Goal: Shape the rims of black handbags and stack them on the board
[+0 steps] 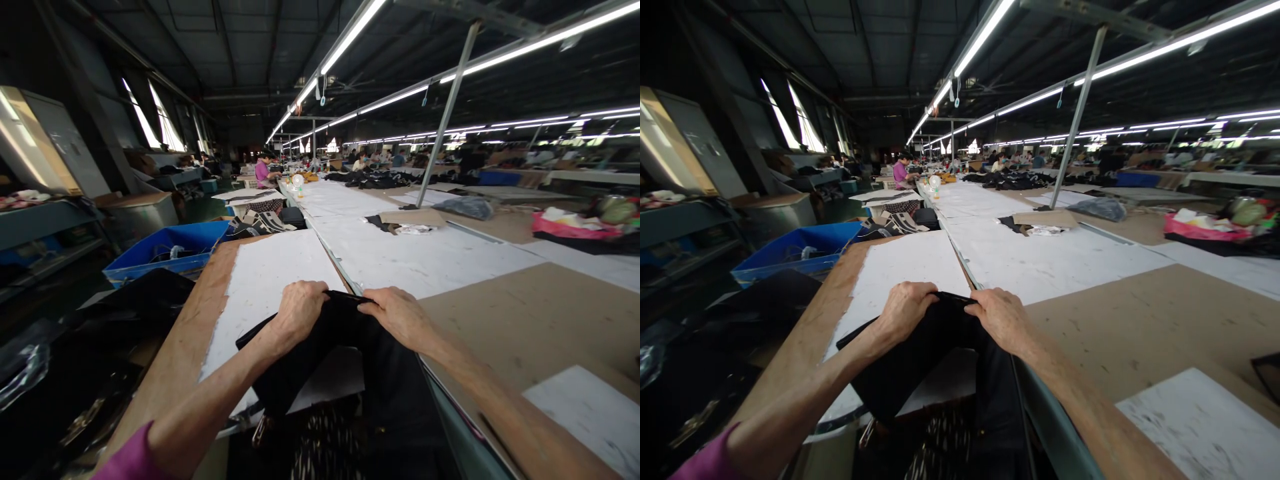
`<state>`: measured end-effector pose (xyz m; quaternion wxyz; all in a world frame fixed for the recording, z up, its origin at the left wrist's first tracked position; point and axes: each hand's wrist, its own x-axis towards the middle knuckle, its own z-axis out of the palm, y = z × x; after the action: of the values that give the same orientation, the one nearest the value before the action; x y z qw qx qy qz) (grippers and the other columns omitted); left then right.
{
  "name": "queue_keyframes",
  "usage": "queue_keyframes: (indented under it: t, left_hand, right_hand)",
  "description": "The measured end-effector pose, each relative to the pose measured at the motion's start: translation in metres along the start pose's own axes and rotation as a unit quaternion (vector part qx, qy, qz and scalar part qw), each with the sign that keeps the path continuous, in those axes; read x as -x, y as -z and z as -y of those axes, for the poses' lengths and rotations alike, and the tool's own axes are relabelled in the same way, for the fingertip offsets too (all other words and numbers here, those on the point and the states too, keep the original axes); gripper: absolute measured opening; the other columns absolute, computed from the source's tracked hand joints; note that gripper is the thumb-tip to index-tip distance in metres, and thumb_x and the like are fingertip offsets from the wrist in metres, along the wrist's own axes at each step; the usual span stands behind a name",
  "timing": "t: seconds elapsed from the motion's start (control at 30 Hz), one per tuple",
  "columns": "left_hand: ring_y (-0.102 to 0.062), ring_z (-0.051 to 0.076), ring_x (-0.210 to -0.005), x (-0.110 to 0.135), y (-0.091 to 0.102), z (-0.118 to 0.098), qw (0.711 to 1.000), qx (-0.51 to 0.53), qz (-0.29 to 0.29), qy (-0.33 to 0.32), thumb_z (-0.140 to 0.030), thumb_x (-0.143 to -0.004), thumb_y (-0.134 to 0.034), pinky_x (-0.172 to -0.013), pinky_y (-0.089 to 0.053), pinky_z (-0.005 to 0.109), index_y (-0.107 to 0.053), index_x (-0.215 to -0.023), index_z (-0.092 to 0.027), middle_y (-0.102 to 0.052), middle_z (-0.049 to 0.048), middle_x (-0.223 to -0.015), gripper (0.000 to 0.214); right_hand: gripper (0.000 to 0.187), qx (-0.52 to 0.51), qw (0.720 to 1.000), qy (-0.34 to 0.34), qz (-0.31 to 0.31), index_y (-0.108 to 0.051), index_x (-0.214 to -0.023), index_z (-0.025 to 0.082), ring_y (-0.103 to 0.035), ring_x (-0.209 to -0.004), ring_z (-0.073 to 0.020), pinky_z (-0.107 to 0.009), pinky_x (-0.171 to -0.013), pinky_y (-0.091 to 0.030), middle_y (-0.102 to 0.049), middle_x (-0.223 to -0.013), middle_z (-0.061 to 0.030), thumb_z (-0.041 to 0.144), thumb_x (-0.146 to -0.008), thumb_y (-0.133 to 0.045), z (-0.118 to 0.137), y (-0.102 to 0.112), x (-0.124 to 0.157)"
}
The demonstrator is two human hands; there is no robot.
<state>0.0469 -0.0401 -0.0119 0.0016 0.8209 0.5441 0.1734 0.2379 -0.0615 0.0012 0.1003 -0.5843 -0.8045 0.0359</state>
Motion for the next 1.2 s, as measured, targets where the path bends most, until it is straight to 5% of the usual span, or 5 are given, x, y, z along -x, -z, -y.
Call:
queue_keyframes:
  t: [0.33, 0.57, 0.7, 0.87, 1.2]
  left_hand:
    - [-0.056, 0.014, -0.067, -0.011, 0.012, 0.01, 0.99, 0.126, 0.053, -0.027, -0.024, -0.072, -0.05, -0.063, -0.04, 0.022, -0.065, -0.076, -0.02, -0.063, -0.0011, -0.063, 0.016]
    - [-0.06, 0.019, -0.082, -0.003, 0.006, 0.006, 0.997, 0.052, 0.031, -0.038, -0.023, -0.079, -0.045, -0.072, -0.042, 0.027, -0.059, -0.1, -0.022, -0.067, 0.0044, -0.086, 0.025]
    - [-0.06, 0.02, -0.08, 0.0, 0.008, 0.002, 0.997, 0.028, 0.051, -0.046, -0.024, -0.082, -0.041, -0.07, -0.043, 0.027, -0.061, -0.092, -0.02, -0.067, 0.005, -0.083, 0.023]
    - [-0.06, 0.021, -0.08, 0.001, 0.012, 0.0, 0.998, -0.002, 0.058, -0.022, -0.024, -0.082, -0.04, -0.068, -0.043, 0.029, -0.06, -0.09, -0.019, -0.066, 0.0064, -0.083, 0.022]
    - [-0.06, 0.02, -0.074, -0.014, 0.013, -0.004, 0.995, -0.015, 0.064, -0.081, -0.028, -0.08, -0.043, -0.064, -0.043, 0.028, -0.064, -0.079, -0.021, -0.066, 0.005, -0.075, 0.022]
  right_hand:
    - [0.025, -0.067, 0.997, 0.015, 0.03, -0.057, -0.071, 0.022, -0.052, -0.068, -0.0137, -0.022, -0.057, -0.029, -0.056, -0.062, 0.0018, 0.036, -0.082, -0.04, -0.016, 0.005, -0.012]
    - [0.026, 0.069, 0.997, 0.021, 0.022, -0.059, -0.082, 0.022, -0.057, -0.077, -0.0189, -0.025, -0.061, -0.032, -0.063, -0.077, -0.0041, 0.042, -0.082, -0.042, -0.002, 0.006, -0.011]
    - [0.026, 0.149, 0.989, 0.006, 0.014, -0.058, -0.087, 0.021, -0.059, -0.076, -0.0218, -0.027, -0.06, -0.033, -0.064, -0.079, -0.0066, 0.044, -0.08, -0.047, 0.01, 0.003, -0.014]
    - [0.023, 0.148, 0.989, 0.027, 0.009, -0.057, -0.091, 0.023, -0.06, -0.077, -0.0219, -0.026, -0.058, -0.033, -0.065, -0.08, -0.0059, 0.04, -0.08, -0.048, 0.023, 0.0, -0.018]
    - [0.033, 0.151, 0.988, 0.041, -0.01, -0.061, -0.088, 0.024, -0.061, -0.074, -0.0225, -0.029, -0.057, -0.031, -0.066, -0.078, -0.0068, 0.037, -0.087, -0.03, 0.023, 0.001, -0.018]
